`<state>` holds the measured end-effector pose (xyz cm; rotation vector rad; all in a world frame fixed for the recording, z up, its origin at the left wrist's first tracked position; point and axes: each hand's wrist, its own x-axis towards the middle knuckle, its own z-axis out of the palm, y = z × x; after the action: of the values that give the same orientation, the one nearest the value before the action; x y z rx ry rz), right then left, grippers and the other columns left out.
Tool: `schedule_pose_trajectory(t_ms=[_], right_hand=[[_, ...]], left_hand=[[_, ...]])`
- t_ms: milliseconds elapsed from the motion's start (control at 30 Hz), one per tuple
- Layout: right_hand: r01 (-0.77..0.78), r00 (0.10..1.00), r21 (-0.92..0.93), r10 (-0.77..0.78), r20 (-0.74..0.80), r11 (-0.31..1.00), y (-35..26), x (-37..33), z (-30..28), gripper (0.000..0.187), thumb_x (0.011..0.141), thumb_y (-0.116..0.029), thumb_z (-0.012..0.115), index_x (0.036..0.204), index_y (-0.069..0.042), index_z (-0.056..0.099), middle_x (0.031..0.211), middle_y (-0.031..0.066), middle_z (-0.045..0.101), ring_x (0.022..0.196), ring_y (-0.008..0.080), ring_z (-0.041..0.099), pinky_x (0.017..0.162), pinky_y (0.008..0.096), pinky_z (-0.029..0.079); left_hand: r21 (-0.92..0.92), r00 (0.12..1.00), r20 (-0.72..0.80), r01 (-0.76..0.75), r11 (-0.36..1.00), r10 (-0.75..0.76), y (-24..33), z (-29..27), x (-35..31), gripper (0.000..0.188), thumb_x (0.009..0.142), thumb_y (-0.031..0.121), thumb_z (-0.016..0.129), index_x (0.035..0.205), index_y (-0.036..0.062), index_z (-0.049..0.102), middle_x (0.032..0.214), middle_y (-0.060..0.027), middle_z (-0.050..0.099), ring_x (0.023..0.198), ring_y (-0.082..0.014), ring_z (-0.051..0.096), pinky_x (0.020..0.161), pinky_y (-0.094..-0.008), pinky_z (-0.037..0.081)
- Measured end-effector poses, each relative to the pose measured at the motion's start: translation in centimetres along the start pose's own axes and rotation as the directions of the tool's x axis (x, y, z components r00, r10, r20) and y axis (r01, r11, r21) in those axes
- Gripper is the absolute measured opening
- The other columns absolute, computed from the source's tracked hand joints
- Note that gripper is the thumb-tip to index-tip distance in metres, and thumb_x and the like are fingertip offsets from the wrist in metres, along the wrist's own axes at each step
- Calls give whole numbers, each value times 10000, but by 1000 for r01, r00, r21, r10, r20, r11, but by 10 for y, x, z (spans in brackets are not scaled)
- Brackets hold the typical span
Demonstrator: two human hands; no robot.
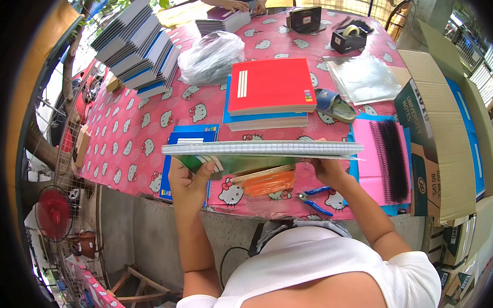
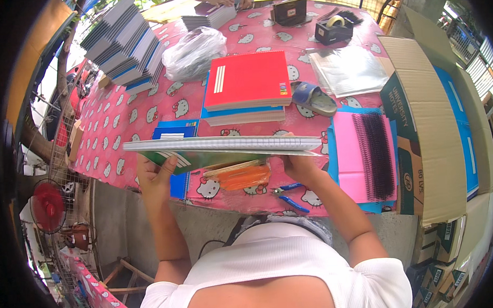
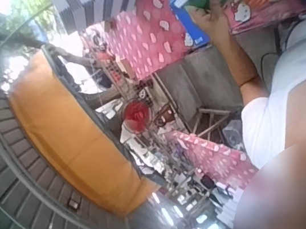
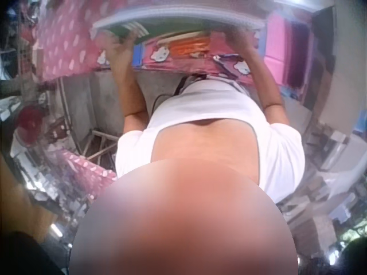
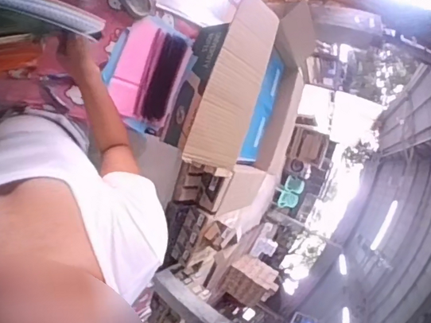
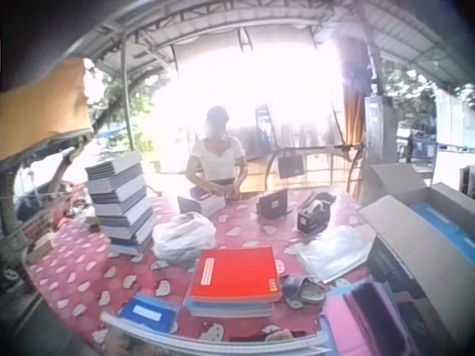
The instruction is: The person sorts several colorful spiral notebooks by color, uses blue shears to trim or adjust the spiral bindings, and stacks them into groups on a table.
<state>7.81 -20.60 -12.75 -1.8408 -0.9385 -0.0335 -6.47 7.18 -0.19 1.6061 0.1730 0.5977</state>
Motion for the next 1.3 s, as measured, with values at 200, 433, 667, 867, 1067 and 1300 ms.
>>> schedule_pose_trajectory(t_ms=[200,433,667,867,1067,1300], right_hand=[[-225,970,123,210,118,967,-12,-26,19,375,745,134,537,1087,-14,571,1065,207,611,1017,368,585,861,405,468],[-364,930,-212,339,-144,907,95,-46,-70,191,763,-111,672,932,-33,629,1003,156,612,927,328,594,781,407,485],[-657,748,-634,461,-477,408,118,-36,-162,189,783,-133,677,924,-11,643,897,183,611,896,324,610,764,418,497],[-66,963,-273,-10,-268,960,-41,-21,-99,407,710,101,637,1080,-60,688,867,112,628,725,218,618,607,308,489],[-92,968,-54,76,-239,994,-99,-22,-57,302,709,7,736,1003,-62,720,859,90,636,715,179,620,588,274,480],[-146,981,83,155,-116,986,-110,-6,-60,242,713,0,746,947,-58,722,836,72,625,719,167,620,618,266,485]], left_hand=[[591,811,-11,-466,658,585,53,75,-18,797,794,207,747,1433,46,299,1509,-217,186,1405,-305,207,1134,-485,138],[658,752,649,-632,409,118,0,119,-28,630,869,333,612,1394,51,406,1327,-138,497,1123,-266,522,1054,-502,255],[387,805,428,-574,722,412,-15,128,-16,145,769,173,740,882,99,687,815,-9,680,805,-202,613,935,-406,348],[460,797,365,-604,651,481,-16,125,-17,129,747,188,763,817,109,689,808,4,684,762,-154,615,918,-374,337],[428,825,402,-553,715,398,-15,125,-17,131,742,206,775,807,117,702,793,12,684,734,-146,603,921,-371,333],[408,813,411,-569,714,413,-14,122,-19,156,755,237,771,801,115,685,770,13,676,717,-151,597,890,-375,351]])
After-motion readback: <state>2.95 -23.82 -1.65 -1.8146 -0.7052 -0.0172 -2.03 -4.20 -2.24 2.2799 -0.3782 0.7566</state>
